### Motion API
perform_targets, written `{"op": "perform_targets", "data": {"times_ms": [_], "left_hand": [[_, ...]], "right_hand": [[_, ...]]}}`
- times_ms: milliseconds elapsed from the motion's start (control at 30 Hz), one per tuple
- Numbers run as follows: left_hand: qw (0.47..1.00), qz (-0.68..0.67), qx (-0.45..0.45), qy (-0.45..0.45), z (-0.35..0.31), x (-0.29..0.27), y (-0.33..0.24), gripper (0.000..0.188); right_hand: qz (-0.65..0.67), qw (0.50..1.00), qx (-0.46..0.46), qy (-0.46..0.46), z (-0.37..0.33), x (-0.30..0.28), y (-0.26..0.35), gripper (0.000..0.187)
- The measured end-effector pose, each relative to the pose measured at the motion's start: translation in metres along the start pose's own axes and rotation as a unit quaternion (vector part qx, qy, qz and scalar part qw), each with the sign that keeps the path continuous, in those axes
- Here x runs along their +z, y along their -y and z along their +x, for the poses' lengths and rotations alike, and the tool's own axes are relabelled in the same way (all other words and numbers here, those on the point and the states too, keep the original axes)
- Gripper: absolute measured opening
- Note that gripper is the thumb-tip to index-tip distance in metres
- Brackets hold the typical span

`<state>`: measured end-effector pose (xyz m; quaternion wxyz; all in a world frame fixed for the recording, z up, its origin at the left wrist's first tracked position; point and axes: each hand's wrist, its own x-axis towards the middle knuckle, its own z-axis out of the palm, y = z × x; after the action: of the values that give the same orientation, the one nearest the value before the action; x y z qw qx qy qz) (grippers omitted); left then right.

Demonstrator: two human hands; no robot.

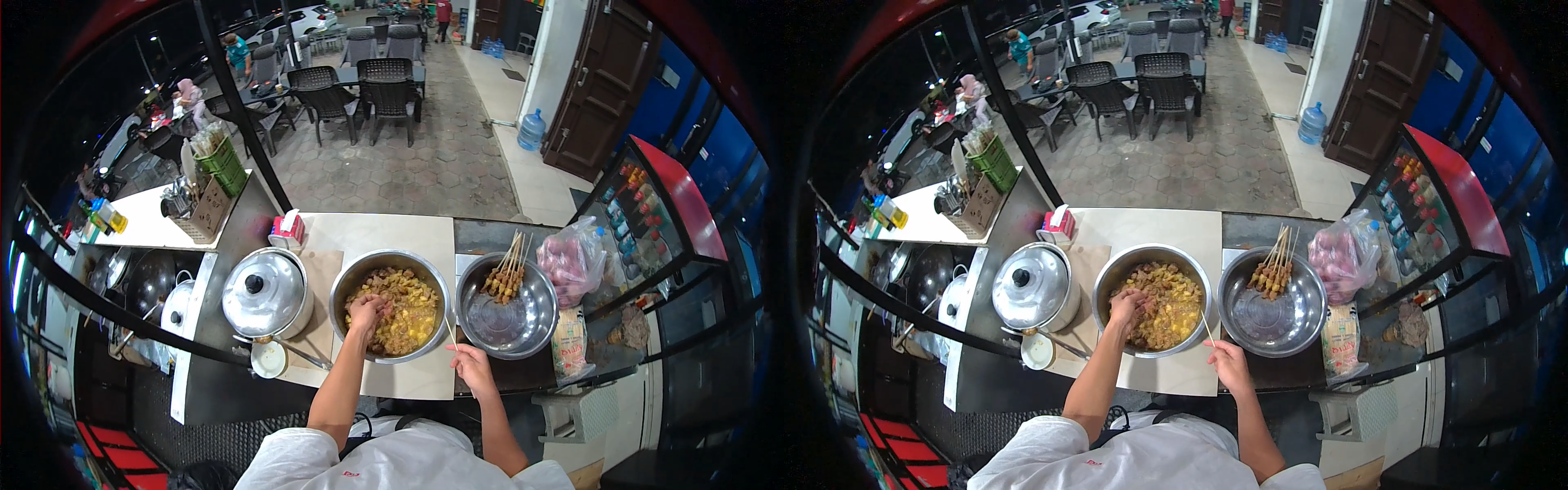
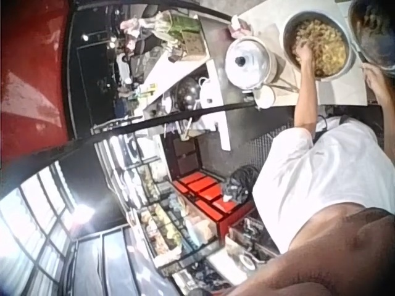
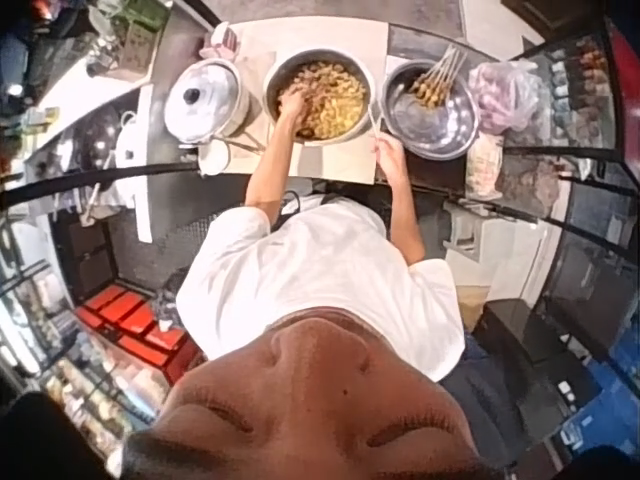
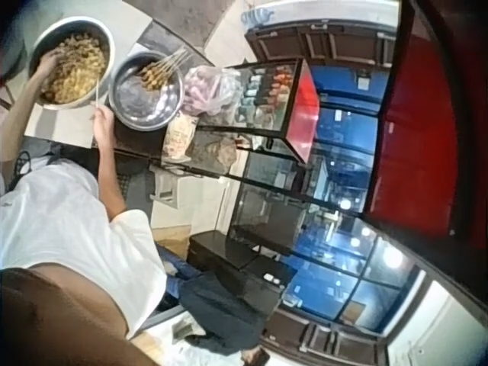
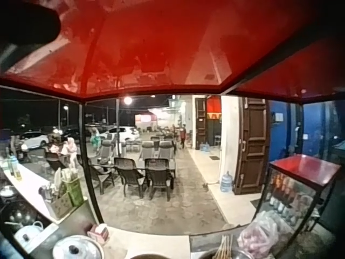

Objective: Preparing meat skewers by threading small pieces of meat onto wooden sticks.

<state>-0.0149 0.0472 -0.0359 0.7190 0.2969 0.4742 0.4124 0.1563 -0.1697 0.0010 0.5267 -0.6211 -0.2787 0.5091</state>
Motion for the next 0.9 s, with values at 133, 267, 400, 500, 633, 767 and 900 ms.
{"op": "perform_targets", "data": {"times_ms": [133,267,400,500,633,767,900], "left_hand": [[0.997,0.038,-0.058,-0.023,-0.007,-0.008,0.0,0.007],[0.872,0.47,0.11,-0.077,-0.012,-0.004,-0.011,0.024],[0.749,0.64,0.17,-0.012,0.001,-0.012,-0.009,0.036],[0.693,0.702,0.164,0.005,0.0,0.002,-0.007,0.032],[0.654,0.737,0.169,0.03,0.001,0.006,-0.008,0.024],[0.732,0.654,0.188,0.03,-0.013,0.013,-0.017,0.016],[0.939,0.331,0.083,0.039,-0.026,0.014,-0.024,0.016]], "right_hand": [[-0.009,1.0,0.011,0.012,0.004,0.014,0.029,0.025],[0.004,0.999,0.015,0.038,0.003,0.007,0.026,0.024],[-0.002,0.999,0.006,0.048,0.0,-0.002,0.018,0.024],[0.008,0.999,0.011,0.04,-0.005,-0.013,0.014,0.024],[0.01,0.999,0.015,0.031,-0.011,-0.02,0.015,0.023],[0.009,1.0,0.026,-0.009,-0.003,-0.026,-0.001,0.022],[-0.025,0.999,0.026,0.023,0.001,-0.007,0.011,0.021]]}}
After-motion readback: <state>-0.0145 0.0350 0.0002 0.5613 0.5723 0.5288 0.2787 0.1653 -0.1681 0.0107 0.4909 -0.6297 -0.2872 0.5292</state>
